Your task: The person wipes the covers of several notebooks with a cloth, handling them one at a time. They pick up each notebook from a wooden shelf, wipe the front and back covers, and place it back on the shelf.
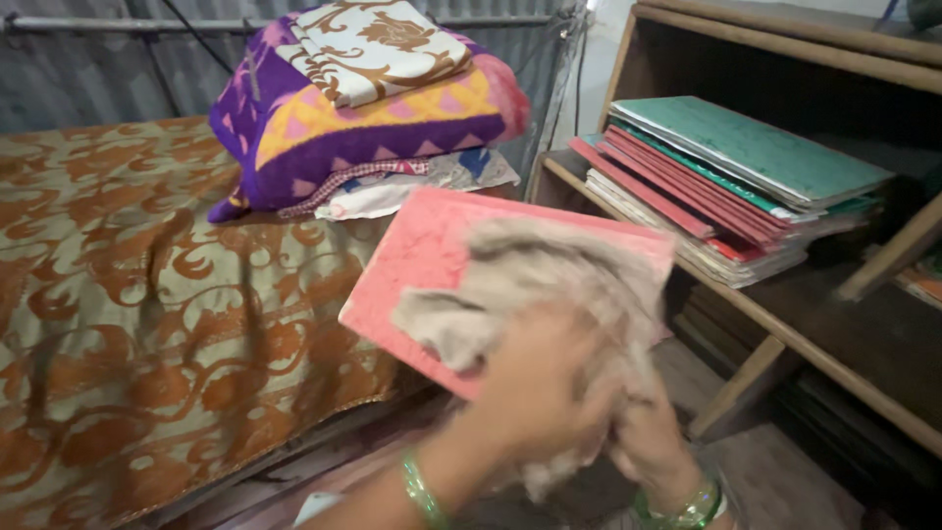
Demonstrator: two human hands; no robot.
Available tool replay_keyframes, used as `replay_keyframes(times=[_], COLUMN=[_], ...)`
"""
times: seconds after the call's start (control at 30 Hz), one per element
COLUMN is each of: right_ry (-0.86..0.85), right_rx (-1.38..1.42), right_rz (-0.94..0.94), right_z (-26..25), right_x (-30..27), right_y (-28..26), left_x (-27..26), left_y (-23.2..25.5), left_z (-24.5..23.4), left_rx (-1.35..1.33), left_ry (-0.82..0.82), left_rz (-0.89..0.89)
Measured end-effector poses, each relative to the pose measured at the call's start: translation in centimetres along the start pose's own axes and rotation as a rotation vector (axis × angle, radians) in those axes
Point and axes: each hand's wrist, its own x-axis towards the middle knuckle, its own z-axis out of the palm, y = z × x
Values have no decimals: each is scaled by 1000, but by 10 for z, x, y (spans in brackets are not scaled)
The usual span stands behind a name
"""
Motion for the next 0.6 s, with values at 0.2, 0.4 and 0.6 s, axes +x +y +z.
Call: replay_keyframes(times=[0.2,0.4,0.6], right_ry=[258,211,224], right_rx=[182,57,83], right_rz=[107,-32,-10], right_z=[-48,-48,-34], right_x=[-10,-2,-5], right_y=[-7,-27,-60], left_x=[-20,-23,-37], left_y=[3,-92,-158], left_z=[11,-14,-67], left_rx=[137,290,478], left_ry=[-56,-1,179], left_rz=[407,467,129])
